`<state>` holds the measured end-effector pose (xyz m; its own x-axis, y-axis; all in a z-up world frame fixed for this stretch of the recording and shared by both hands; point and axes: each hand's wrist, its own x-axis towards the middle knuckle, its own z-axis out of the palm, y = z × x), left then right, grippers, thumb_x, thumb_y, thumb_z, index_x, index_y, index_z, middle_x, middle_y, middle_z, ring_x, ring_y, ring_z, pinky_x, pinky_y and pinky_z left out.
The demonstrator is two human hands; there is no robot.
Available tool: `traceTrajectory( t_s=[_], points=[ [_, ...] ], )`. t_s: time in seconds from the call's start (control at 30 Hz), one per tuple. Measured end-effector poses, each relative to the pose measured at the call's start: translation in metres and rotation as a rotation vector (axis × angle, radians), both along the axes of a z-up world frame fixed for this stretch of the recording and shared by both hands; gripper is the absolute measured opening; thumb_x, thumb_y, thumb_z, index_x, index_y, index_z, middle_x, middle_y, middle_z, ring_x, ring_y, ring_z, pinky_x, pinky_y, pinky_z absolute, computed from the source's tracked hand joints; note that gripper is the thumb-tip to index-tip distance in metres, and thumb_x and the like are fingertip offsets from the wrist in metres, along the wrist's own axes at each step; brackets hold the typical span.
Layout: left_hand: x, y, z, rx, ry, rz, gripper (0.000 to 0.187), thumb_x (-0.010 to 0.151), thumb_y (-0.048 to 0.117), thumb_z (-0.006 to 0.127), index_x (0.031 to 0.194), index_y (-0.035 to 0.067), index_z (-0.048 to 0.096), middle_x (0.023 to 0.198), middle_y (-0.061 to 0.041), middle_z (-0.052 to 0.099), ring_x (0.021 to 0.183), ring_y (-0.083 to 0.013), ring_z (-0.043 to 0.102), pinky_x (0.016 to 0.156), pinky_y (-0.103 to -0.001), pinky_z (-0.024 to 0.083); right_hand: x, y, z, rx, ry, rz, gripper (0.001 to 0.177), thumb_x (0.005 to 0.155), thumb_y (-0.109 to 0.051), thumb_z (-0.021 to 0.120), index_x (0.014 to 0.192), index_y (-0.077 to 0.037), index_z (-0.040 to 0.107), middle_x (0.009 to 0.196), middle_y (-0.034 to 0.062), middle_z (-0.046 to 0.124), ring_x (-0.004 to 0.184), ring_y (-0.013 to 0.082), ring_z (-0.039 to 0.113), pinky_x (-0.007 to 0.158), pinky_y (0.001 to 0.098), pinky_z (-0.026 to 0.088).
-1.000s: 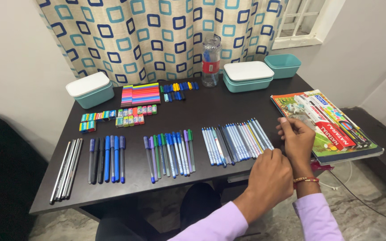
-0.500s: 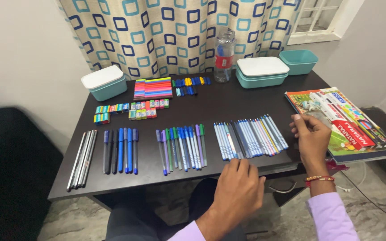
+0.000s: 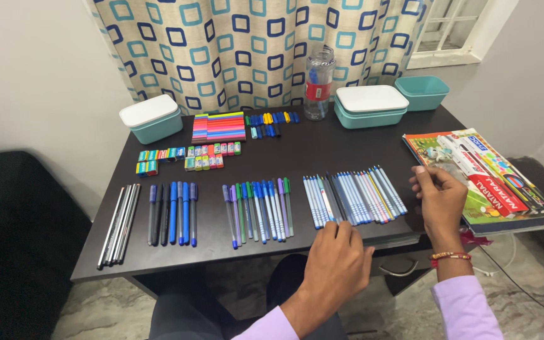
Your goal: The person organizes stationery items on a desk, picking up pens and highlighters from a drawer and arranging them by color on the table surface. The person handles multiple pens and highlighters, placing them in neat rows.
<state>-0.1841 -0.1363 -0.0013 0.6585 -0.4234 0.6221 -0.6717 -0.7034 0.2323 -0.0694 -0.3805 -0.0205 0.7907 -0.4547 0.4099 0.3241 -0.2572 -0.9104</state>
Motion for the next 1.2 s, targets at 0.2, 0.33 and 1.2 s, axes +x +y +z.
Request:
traceTrajectory(
  t_s=[0.2,0.33,1.2],
  points=[
    [-0.009,0.011,0.006,-0.099,0.000,-0.083,0.027,0.092,0.023,0.073,0.089,-0.004,0.069,0.088,-0.016,0.061,0.089,-0.0309,0.060,0.080,-0.041,0.050,-0.001,0.000,-0.001,-0.019,0.005,-0.007,0.015,0.103,-0.011,0.069,0.108,0.002,0.076,0.087,0.0043,0.072,0.071,0.0057,0.062,0.061,0.0196,0.046],
    [0.002,0.041,0.018,-0.207,-0.060,-0.090,0.022,0.090,0.019,0.074,0.088,-0.002,0.069,0.089,-0.017,0.062,0.088,-0.0328,0.061,0.077,-0.043,0.050,0.000,-0.002,-0.004,-0.037,-0.011,0.001,0.015,0.104,-0.011,0.069,0.108,0.002,0.075,0.088,0.0046,0.072,0.072,0.0063,0.062,0.061,0.0200,0.046],
    [0.082,0.167,0.021,-0.750,0.004,0.193,0.035,0.098,0.019,0.068,0.127,0.000,0.064,0.118,-0.018,0.067,0.111,-0.0306,0.068,0.094,-0.039,0.054,0.006,-0.011,-0.023,-0.151,-0.031,0.015,0.015,0.111,-0.008,0.070,0.109,0.007,0.073,0.091,0.0078,0.072,0.079,0.0092,0.064,0.067,0.0213,0.048]
  ],
)
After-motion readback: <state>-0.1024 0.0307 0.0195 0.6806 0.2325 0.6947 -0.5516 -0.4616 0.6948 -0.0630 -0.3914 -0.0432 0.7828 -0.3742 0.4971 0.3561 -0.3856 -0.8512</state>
